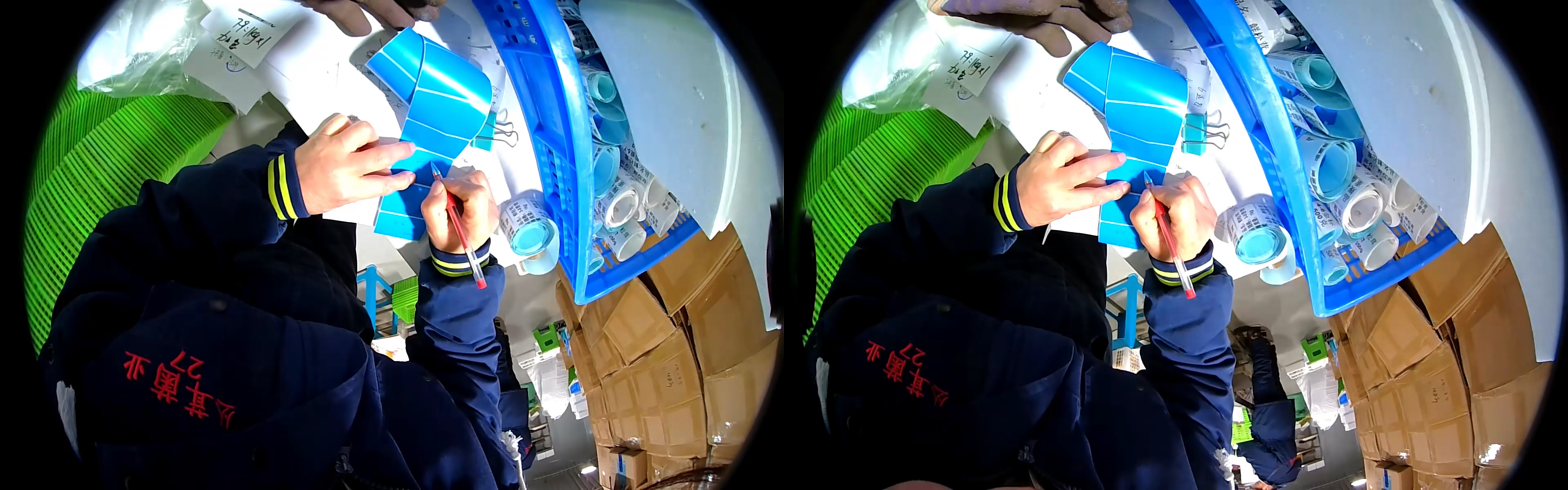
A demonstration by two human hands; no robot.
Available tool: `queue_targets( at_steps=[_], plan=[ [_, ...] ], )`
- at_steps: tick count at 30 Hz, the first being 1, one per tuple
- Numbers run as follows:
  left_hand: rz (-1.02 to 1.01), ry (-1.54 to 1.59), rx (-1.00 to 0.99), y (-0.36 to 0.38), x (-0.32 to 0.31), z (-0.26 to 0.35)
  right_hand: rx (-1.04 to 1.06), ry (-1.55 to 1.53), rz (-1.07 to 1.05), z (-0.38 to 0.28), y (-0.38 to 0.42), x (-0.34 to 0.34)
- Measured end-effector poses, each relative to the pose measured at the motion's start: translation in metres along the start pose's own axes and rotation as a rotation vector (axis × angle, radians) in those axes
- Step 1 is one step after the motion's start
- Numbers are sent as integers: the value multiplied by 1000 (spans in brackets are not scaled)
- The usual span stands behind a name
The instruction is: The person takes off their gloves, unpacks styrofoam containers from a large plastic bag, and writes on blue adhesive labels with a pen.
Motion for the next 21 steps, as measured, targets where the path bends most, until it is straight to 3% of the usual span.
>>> queue_targets(
  at_steps=[2, 8, 11, 21],
  plan=[
    [0, -6, 1, 0, 0, 0, 81, -48, -55, -5, -2, -4],
    [3, -5, -16, 0, 1, 0, 26, -70, -16, -1, 2, -1],
    [-13, 12, -10, 0, 1, 0, -35, -92, 109, 1, 7, 9],
    [-7, -6, -14, -1, 0, 0, -1, -70, 6, -3, 8, 5]
  ],
)
Point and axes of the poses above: each hand's wrist, its own y-axis away from the middle knuckle, its own x-axis out of the back of the hand, z = x × y, the point moved 7 cm from there along -y, towards the middle knuckle, and after that the axes turned 10 degrees about -y, right-handed, at the moved point
